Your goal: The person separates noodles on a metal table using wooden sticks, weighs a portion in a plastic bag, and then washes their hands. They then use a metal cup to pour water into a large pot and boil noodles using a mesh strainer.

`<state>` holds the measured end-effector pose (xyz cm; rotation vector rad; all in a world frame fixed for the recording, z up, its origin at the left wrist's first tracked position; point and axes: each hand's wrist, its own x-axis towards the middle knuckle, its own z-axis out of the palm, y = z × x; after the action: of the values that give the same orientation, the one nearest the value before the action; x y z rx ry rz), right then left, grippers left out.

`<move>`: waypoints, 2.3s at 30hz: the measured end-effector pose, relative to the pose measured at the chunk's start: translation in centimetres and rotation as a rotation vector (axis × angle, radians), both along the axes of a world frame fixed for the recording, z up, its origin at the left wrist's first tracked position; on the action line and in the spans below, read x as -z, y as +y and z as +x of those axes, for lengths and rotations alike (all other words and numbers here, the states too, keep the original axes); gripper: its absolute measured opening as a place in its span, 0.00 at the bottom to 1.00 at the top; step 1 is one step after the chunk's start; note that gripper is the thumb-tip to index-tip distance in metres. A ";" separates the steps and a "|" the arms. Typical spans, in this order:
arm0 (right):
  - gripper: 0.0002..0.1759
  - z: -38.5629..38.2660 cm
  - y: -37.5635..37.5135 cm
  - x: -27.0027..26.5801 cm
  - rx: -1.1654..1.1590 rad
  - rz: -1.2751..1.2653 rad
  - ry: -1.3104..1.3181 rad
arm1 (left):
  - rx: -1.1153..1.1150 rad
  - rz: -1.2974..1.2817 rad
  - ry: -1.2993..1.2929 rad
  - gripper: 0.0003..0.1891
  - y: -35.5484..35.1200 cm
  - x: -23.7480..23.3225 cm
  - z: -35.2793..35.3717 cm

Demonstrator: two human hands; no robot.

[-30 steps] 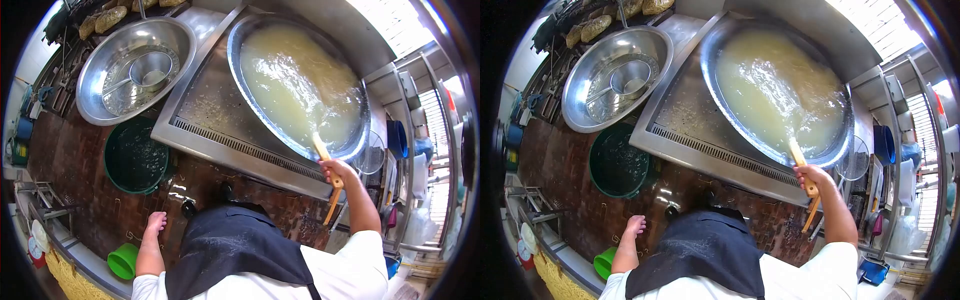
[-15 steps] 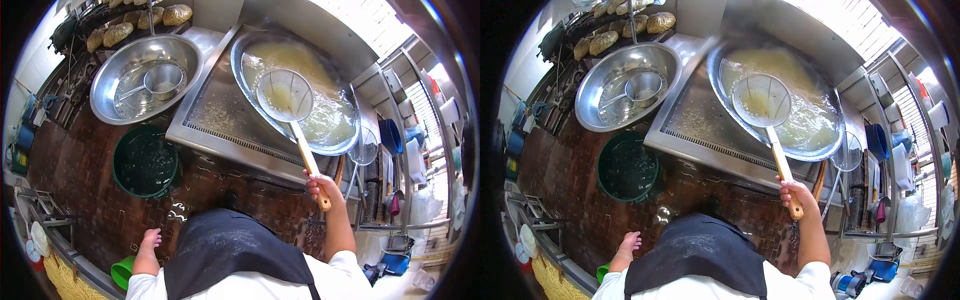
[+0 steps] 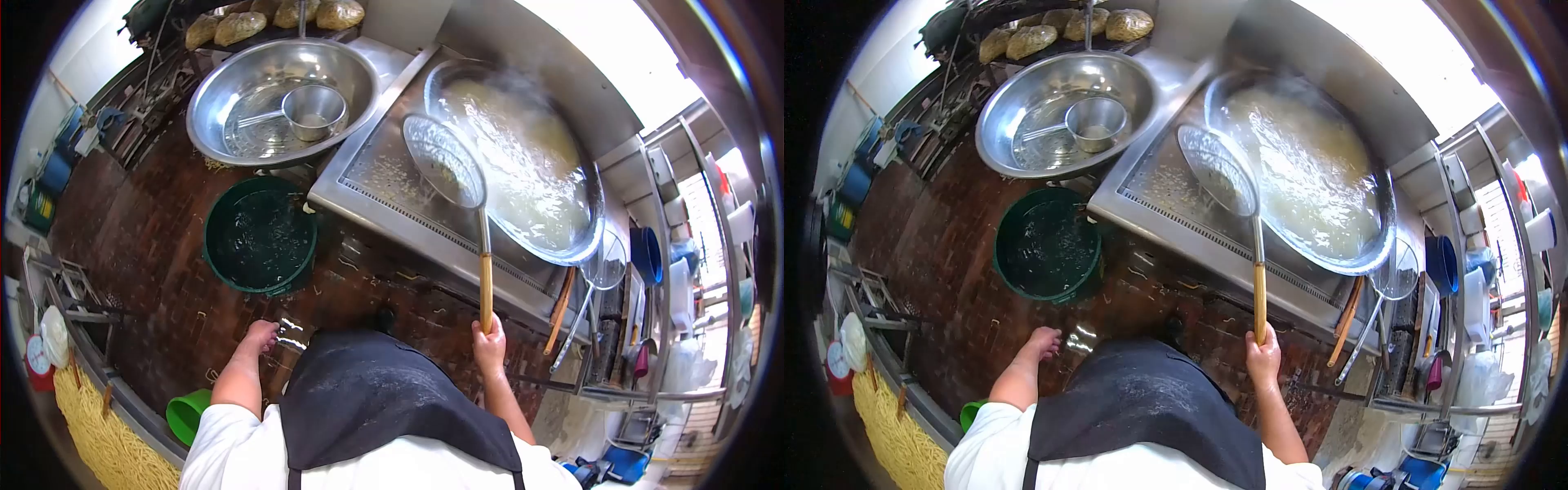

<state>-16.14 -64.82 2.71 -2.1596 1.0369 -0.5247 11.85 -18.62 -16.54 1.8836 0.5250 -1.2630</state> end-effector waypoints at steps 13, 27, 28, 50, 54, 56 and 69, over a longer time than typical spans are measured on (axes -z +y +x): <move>0.18 -0.1 0.6 -5.2 0.009 -0.098 0.150 | 0.037 0.167 0.098 0.19 6.7 1.8 -3.4; 0.11 3.2 -4.9 -6.8 0.093 0.544 0.046 | 0.034 0.176 0.084 0.19 0.8 -0.6 -0.5; 0.11 3.4 -5.5 -7.3 0.085 0.627 0.007 | 0.061 0.182 0.065 0.19 -0.3 -1.1 0.2; 0.12 11.7 -55.0 -8.0 0.568 0.215 0.334 | -0.067 0.275 0.030 0.11 -12.0 -9.2 -1.2; 0.08 18.2 -57.2 -5.3 0.309 0.321 0.620 | -0.114 0.429 0.139 0.10 -9.9 -9.4 -4.6; 0.08 20.1 -56.1 -5.6 0.180 0.365 0.702 | -0.161 0.386 0.139 0.10 -9.8 -8.8 -5.2; 0.08 22.4 -40.7 -9.2 -0.059 0.805 0.524 | -0.026 0.086 -0.109 0.13 -14.6 -7.7 -0.8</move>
<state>6.21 -105.56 11.95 -1.5929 1.1776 0.4641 11.04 -33.24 -8.87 1.9984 0.5517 -1.1303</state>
